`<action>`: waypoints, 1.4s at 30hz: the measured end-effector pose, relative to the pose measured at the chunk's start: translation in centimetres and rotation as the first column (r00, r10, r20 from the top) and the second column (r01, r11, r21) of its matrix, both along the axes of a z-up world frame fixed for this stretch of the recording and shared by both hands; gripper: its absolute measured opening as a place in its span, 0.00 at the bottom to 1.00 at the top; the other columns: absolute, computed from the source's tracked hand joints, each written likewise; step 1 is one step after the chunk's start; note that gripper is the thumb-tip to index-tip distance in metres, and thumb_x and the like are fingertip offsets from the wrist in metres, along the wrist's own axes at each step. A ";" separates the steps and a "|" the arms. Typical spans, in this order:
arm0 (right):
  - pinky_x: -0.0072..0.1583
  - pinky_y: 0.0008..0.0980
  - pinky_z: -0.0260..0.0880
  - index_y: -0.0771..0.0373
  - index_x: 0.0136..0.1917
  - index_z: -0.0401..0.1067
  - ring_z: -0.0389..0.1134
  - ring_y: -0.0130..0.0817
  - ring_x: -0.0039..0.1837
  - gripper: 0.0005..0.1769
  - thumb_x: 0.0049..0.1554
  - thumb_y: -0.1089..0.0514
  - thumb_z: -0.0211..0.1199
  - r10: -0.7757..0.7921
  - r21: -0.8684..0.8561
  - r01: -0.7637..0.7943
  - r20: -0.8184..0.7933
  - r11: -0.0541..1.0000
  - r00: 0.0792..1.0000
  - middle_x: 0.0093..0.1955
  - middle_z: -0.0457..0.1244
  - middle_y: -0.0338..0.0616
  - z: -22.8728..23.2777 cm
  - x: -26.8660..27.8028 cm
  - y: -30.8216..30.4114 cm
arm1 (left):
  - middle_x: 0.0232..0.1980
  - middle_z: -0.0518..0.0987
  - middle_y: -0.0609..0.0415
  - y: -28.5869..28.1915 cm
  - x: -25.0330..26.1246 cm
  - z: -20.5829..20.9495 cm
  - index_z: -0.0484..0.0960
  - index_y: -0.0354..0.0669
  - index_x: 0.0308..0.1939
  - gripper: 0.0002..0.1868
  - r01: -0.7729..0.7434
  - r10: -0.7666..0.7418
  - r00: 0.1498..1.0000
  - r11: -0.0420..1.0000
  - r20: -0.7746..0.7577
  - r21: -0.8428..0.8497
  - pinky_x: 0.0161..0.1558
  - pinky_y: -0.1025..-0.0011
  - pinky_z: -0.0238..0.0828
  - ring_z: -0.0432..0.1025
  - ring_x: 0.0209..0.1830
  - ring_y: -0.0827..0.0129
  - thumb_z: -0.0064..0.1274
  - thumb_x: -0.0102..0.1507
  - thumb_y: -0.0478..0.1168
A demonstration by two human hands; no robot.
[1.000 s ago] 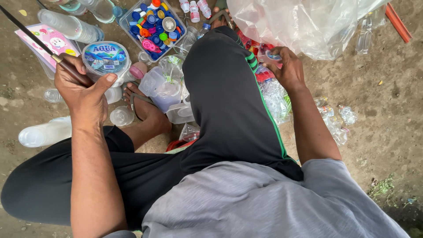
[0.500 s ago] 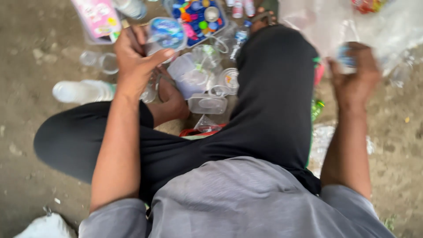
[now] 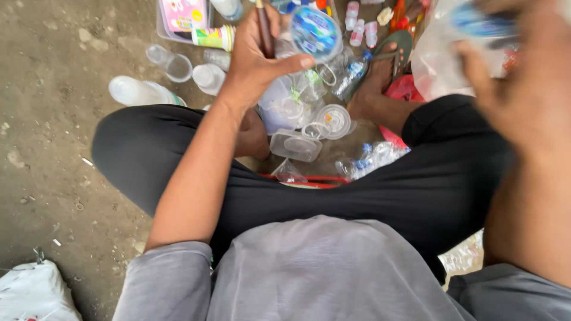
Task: The person sits on the ground and uses a knife to cut the tops off several plastic bottles. They remove the labels and caps, then slice the bottles into smaller pieces, placing the cut sections into a plastic bag.
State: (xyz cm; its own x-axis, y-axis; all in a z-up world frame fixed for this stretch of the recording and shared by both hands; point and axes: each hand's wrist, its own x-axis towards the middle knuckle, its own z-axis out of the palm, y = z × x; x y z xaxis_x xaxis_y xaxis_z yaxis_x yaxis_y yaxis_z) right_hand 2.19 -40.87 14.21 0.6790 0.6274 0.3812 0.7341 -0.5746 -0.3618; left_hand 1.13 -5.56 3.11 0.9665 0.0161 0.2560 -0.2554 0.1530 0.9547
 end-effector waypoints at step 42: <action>0.33 0.20 0.63 0.56 0.48 0.60 0.60 0.24 0.34 0.08 0.70 0.54 0.47 0.447 0.776 0.603 -0.612 0.183 0.652 0.37 0.58 0.38 -9.2 5.2 11.7 | 0.58 0.83 0.45 -3.7 -1.3 -3.8 0.76 0.30 0.66 0.45 0.400 -0.450 0.854 0.889 -0.260 -0.223 0.56 0.67 0.77 0.75 0.58 0.67 0.75 0.44 0.27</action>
State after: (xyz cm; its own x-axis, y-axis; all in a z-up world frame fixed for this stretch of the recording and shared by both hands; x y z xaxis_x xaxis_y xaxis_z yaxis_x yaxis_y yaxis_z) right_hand 7.40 -29.18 5.04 0.9964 0.0841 0.0139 -0.0339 0.5400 -0.8410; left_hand -0.19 -9.25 -0.69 0.9171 -0.3983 -0.0145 0.1597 0.3338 0.9290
